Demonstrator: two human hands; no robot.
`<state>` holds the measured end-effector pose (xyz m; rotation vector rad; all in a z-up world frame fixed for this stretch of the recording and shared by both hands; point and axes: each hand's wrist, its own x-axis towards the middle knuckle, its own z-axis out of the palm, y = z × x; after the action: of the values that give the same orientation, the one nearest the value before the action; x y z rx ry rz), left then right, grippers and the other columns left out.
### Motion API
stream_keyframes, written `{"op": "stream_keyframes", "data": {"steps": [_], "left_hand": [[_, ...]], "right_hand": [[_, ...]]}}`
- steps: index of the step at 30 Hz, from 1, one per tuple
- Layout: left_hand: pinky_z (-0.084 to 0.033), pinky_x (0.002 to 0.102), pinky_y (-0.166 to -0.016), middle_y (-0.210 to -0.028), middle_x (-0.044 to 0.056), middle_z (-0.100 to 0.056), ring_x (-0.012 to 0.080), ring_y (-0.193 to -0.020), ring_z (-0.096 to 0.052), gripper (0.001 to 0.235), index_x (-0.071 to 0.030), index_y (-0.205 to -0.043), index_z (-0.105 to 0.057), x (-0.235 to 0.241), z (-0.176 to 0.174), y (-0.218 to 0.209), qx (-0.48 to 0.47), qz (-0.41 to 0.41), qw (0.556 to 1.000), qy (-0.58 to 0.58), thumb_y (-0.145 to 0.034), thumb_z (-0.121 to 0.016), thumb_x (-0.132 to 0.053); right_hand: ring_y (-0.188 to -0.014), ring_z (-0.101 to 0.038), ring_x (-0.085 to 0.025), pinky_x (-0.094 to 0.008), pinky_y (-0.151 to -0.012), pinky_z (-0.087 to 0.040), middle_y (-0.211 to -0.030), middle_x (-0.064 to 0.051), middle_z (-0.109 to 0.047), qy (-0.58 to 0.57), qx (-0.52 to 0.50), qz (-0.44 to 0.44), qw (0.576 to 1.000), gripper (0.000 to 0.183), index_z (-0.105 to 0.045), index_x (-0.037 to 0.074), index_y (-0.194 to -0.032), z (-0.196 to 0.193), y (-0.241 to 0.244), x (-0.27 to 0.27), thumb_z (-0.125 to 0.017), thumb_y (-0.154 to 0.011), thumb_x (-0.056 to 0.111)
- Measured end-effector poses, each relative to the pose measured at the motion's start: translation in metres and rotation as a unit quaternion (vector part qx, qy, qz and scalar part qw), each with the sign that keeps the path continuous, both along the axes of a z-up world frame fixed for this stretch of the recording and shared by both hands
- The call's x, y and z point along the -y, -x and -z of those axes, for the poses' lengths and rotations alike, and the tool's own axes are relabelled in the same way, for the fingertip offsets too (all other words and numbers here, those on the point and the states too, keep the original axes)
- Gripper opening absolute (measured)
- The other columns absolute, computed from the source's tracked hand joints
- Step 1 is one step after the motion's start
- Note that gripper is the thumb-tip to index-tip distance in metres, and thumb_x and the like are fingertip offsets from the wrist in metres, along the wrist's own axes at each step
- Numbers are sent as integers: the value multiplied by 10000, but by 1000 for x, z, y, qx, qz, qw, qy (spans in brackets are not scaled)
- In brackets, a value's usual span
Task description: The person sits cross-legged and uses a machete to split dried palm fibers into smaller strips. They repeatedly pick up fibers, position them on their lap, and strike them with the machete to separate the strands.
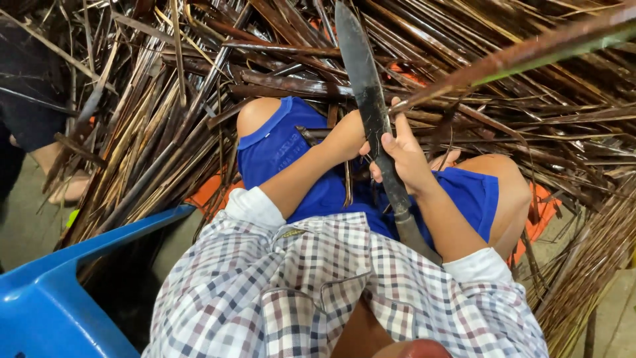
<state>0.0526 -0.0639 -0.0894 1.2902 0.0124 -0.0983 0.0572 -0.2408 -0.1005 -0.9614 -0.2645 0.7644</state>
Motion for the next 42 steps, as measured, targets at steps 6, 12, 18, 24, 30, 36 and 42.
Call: {"op": "stream_keyframes", "data": {"steps": [6, 12, 18, 24, 30, 36, 42], "left_hand": [[-337, 266, -622, -774, 31, -487, 94, -699, -430, 66, -31, -976, -608, -12, -25, -1, -74, 64, 995, 28, -944, -588, 24], [-276, 194, -476, -663, 4, -400, 55, -567, -353, 117, -23, -890, -590, -23, -50, -2, -146, 135, 978, 60, -948, -525, 54], [-291, 172, -429, -621, -1, -407, 54, -520, -368, 151, -21, -867, -604, -29, -27, -9, -177, 177, 968, 20, -959, -512, 56], [-482, 277, -581, -701, 42, -584, 148, -622, -528, 262, -51, -961, -712, -20, 81, -10, -2, 90, 971, -223, -873, -492, 62], [-592, 399, -779, -910, 159, -666, 344, -855, -678, 415, -21, -1140, -708, -7, 106, 6, 286, -83, 816, -496, -811, -496, 116], [-577, 351, -716, -769, 65, -676, 248, -740, -663, 342, -72, -941, -727, -11, 101, 3, 147, -31, 926, -347, -846, -443, 92], [-543, 345, -692, -665, 86, -685, 165, -684, -630, 233, -54, -742, -679, -4, 41, 4, 132, -58, 949, -281, -886, -570, 92]], "right_hand": [[-466, -666, -356, -383, -321, -542, -1032, -356, -683, 0, -39, 0, 999, 234, -305, 165, -1277, -16, 0, -2, -459, -1106, 205], [-524, -704, -302, -343, -383, -598, -1023, -326, -709, -13, -3, -25, 1000, 683, -102, 223, -1659, -9, 0, 0, -496, -1102, 234], [-504, -690, -311, -344, -365, -592, -978, -342, -697, -12, -19, -29, 999, 678, -128, 209, -1668, -7, 0, 1, -495, -1098, 190], [-487, -676, -332, -377, -345, -586, -975, -349, -695, -30, -68, -3, 997, 701, -91, 212, -1668, -1, -3, 4, -494, -1098, 148], [-517, -690, -305, -359, -382, -604, -997, -296, -704, -35, -73, 6, 997, 620, -234, 257, -1652, 3, -3, 6, -492, -1100, 145], [-488, -665, -369, -444, -344, -576, -997, -331, -649, -34, -94, 18, 995, 581, -292, 221, -1635, 12, -7, 7, -506, -1100, 149], [-483, -669, -343, -433, -345, -578, -1074, -386, -659, -32, -74, 19, 997, 542, -341, 144, -1593, 2, -3, 4, -517, -1080, 127]]}}
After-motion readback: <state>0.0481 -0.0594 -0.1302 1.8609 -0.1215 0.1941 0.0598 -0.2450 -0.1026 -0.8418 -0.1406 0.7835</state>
